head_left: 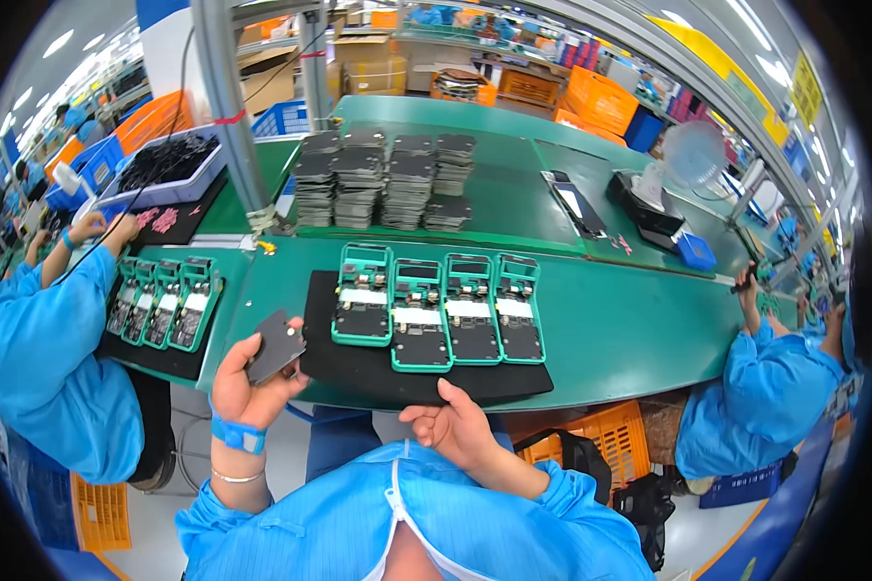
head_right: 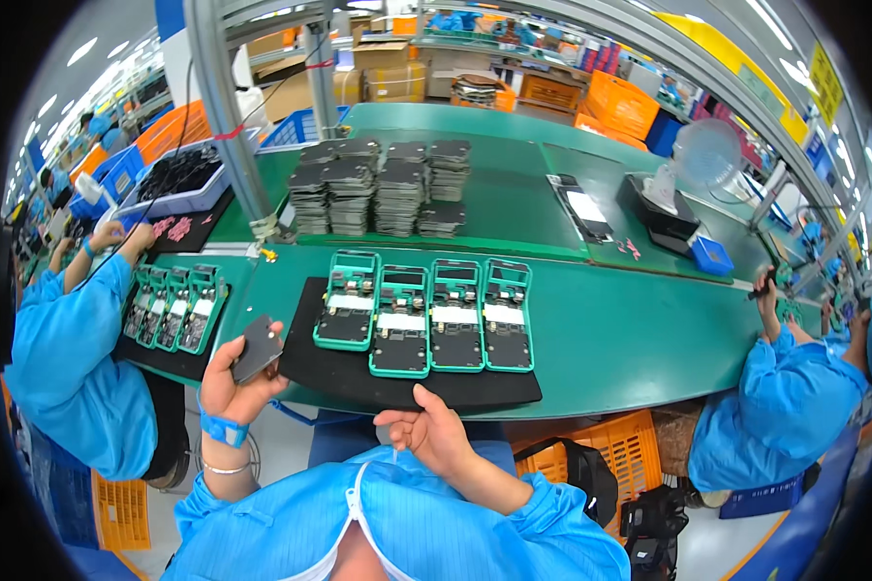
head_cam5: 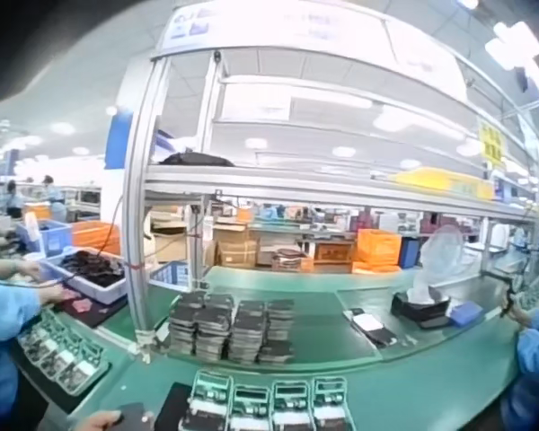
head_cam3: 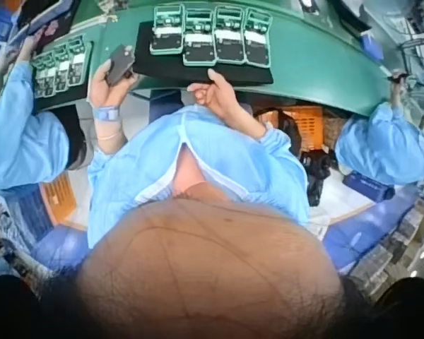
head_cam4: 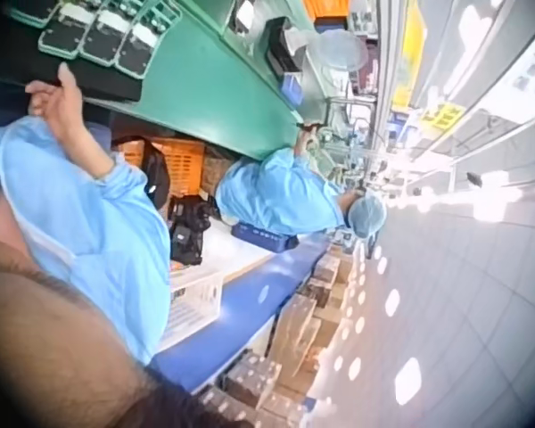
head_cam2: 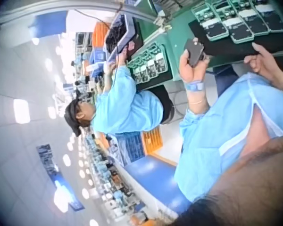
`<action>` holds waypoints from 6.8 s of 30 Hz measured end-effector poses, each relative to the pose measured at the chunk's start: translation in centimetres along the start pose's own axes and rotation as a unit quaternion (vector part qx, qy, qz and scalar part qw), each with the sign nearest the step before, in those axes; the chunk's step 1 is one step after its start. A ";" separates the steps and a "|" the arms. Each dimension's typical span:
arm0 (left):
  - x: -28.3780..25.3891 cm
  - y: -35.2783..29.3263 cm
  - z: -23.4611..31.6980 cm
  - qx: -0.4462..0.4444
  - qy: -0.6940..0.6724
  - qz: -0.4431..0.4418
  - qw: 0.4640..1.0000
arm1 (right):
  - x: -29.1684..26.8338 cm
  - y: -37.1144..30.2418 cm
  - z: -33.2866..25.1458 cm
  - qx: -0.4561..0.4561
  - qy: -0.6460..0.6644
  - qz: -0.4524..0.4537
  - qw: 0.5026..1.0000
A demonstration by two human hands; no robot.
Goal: Assembling components onto circuit boards on an electronics production line.
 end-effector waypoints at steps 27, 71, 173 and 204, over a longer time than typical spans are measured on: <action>6.1 0.6 -16.9 -0.161 0.032 -0.015 0.986 | -22.3 -15.6 -18.5 -0.310 0.066 0.324 0.891; -17.2 -13.3 -3.4 0.147 -0.133 0.140 0.970 | 20.7 27.0 16.5 0.017 -0.511 0.010 0.860; 3.1 -2.6 -18.4 -0.199 0.006 -0.027 0.980 | -0.2 -8.3 -12.6 -0.451 -0.831 0.070 0.319; 1.0 -3.2 -18.7 -0.205 0.018 -0.024 0.978 | 4.6 -7.5 -6.2 -0.430 -0.755 -0.152 0.471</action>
Point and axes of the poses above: each hand's wrist, its own y-axis towards the middle knuckle, its own x-axis out of the palm, z = x × y, the point moved 8 cm from there along y, towards the middle knuckle, and after that the axes turned 10 degrees about z, right-handed, at the moved point
